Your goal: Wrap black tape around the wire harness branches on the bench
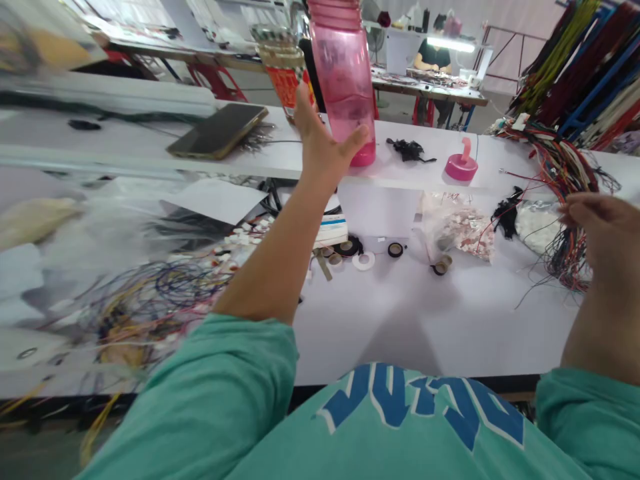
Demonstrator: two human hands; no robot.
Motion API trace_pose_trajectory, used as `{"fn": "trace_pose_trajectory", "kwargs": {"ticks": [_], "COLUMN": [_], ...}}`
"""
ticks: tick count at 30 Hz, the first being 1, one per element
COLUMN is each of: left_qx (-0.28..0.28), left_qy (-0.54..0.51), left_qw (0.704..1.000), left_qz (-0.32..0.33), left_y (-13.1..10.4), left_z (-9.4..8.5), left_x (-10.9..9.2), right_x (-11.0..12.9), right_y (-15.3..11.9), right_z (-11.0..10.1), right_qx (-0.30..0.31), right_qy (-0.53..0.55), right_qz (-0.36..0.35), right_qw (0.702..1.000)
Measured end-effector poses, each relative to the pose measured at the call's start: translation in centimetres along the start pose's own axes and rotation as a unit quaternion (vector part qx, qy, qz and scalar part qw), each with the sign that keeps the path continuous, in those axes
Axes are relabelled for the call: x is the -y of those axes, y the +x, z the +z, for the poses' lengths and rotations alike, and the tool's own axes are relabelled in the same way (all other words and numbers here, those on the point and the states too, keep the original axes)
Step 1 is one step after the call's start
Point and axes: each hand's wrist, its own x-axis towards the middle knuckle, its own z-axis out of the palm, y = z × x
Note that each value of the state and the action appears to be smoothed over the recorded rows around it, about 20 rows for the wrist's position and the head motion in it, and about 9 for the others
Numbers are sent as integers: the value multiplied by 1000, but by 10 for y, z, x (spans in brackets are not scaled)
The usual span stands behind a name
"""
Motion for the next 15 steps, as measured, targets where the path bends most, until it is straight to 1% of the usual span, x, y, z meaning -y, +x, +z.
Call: {"fn": "trace_pose_trajectory", "kwargs": {"ticks": [1,2,3,4,5,6,7,8,10,11,13,15], "left_qx": [-24,-56,-74,-90,-97,-98,-92,-86,-60,-40,-23,-20], "left_qy": [11,9,-1,-9,-18,-22,-24,-28,-43,-45,-43,-38], "left_qw": [1000,998,997,995,994,993,994,995,997,998,997,991], "left_qz": [-2,17,29,43,54,55,50,42,13,-13,-67,-124], "left_y": [-14,-31,-49,-67,-86,-103,-120,-134,-157,-167,-181,-191], "left_z": [-4,-7,-10,-12,-13,-14,-15,-16,-20,-23,-30,-39], "left_x": [-1,-2,-2,-1,2,7,13,19,35,43,56,66], "right_x": [4,7,8,9,8,7,5,3,-2,-4,-7,-9], "right_y": [19,39,59,78,97,113,127,139,155,161,167,170], "right_z": [5,10,16,22,29,35,41,46,54,56,57,55], "right_qx": [-12,-29,-39,-55,-58,-48,-34,-3,53,66,56,21], "right_qy": [-45,-107,-179,-241,-289,-327,-361,-389,-413,-407,-373,-324], "right_qz": [-19,-40,-42,-31,-14,-8,13,40,82,98,107,108], "right_qw": [999,993,982,968,956,944,932,920,905,906,920,939]}}
